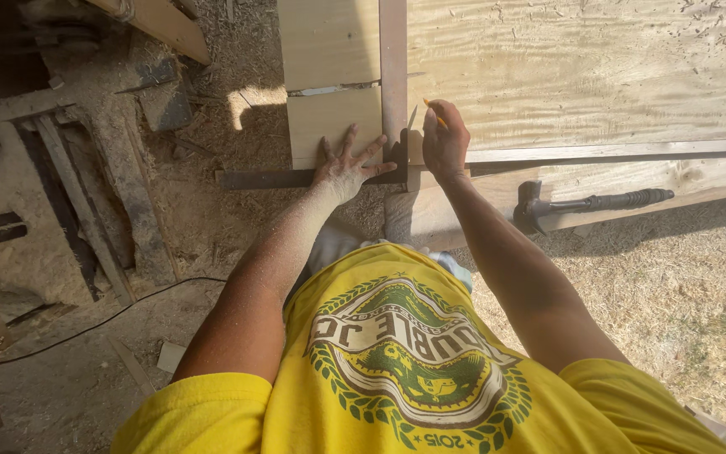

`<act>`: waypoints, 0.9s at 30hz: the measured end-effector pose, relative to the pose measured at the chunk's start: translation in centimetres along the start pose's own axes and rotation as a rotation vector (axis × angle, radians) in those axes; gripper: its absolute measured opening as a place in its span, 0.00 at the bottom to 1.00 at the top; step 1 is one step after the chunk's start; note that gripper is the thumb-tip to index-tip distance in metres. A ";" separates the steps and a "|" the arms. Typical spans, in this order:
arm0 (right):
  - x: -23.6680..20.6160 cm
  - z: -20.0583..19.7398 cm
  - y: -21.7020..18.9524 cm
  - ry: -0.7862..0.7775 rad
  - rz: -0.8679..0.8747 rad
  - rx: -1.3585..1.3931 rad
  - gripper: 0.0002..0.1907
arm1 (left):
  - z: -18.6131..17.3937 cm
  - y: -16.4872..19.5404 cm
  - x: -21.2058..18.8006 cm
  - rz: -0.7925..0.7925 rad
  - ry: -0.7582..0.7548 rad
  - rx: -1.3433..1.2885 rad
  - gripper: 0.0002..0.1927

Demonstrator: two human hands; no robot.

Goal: The person carries a large curved wooden board across the workshop, then measures plywood sheets with a tape measure and marks lines with a pencil. They reposition the tape along the boards, use a metal square as a straightedge, and continue marking measurement lines on the wood.

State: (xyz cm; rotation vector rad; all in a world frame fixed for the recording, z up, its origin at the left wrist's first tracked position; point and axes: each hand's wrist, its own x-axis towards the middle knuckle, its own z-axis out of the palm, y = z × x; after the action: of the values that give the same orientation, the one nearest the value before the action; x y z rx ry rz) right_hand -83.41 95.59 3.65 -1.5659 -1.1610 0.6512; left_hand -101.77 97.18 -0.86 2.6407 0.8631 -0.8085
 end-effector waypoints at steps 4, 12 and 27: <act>4.8 0.9 -0.2 -0.059 0.083 0.001 0.12 | -0.2 0.1 0.2 0.014 0.006 0.049 0.43; 15.8 4.2 -0.3 -0.040 0.113 -0.233 0.13 | -0.3 -0.6 1.0 0.035 -0.031 0.065 0.42; 24.4 7.9 -0.5 -0.222 -0.057 -0.197 0.21 | -0.1 -1.2 1.2 0.026 0.019 0.026 0.39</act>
State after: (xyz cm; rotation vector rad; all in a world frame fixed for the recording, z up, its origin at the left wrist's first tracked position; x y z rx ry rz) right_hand -80.90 121.02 5.14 -1.6486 -1.4672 0.7029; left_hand -101.63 98.75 -1.56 2.6808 0.8263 -0.7949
